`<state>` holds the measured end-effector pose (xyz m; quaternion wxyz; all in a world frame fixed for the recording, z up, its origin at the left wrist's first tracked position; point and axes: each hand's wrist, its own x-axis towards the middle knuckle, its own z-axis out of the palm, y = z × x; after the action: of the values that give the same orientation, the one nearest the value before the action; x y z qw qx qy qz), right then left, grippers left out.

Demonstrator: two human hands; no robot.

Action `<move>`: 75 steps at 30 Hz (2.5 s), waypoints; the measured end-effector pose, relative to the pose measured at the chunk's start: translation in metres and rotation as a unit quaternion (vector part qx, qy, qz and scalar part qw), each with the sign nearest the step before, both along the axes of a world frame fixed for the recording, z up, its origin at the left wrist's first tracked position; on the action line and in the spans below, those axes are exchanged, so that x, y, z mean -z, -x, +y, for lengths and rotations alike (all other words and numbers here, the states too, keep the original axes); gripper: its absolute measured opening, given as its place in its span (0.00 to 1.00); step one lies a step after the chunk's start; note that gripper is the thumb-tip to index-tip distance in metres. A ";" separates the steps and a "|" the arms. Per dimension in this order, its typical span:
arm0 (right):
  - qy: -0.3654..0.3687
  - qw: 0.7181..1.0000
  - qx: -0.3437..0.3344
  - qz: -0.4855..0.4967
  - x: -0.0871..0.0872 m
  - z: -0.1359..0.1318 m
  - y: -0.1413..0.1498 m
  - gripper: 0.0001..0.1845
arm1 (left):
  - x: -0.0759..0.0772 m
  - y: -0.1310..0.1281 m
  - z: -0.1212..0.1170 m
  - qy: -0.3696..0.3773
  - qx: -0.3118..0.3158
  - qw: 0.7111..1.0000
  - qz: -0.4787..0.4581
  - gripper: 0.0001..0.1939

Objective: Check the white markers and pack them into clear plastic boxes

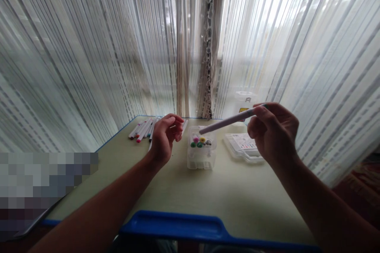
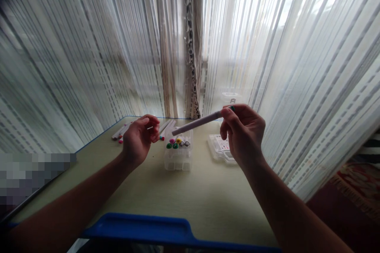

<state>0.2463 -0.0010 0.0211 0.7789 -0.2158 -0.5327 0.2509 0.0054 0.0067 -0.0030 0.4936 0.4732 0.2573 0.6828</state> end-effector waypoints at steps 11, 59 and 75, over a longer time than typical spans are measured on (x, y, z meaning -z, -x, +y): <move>-0.141 0.970 0.171 -0.096 -0.001 -0.022 0.006 0.05 | 0.001 0.001 0.000 0.001 0.002 1.000 0.000 0.09; -0.137 0.848 0.138 -0.493 0.031 -0.018 0.030 0.06 | 0.002 -0.001 -0.001 0.009 -0.008 1.000 0.027 0.06; -0.124 0.827 0.169 -0.522 0.036 -0.009 0.023 0.09 | 0.003 -0.002 -0.002 0.012 -0.004 0.999 0.034 0.06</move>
<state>0.2235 -0.0098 -0.0147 0.4354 -0.3031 -0.8414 -0.1029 0.0072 0.0047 -0.0056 0.4871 0.4893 0.2841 0.6653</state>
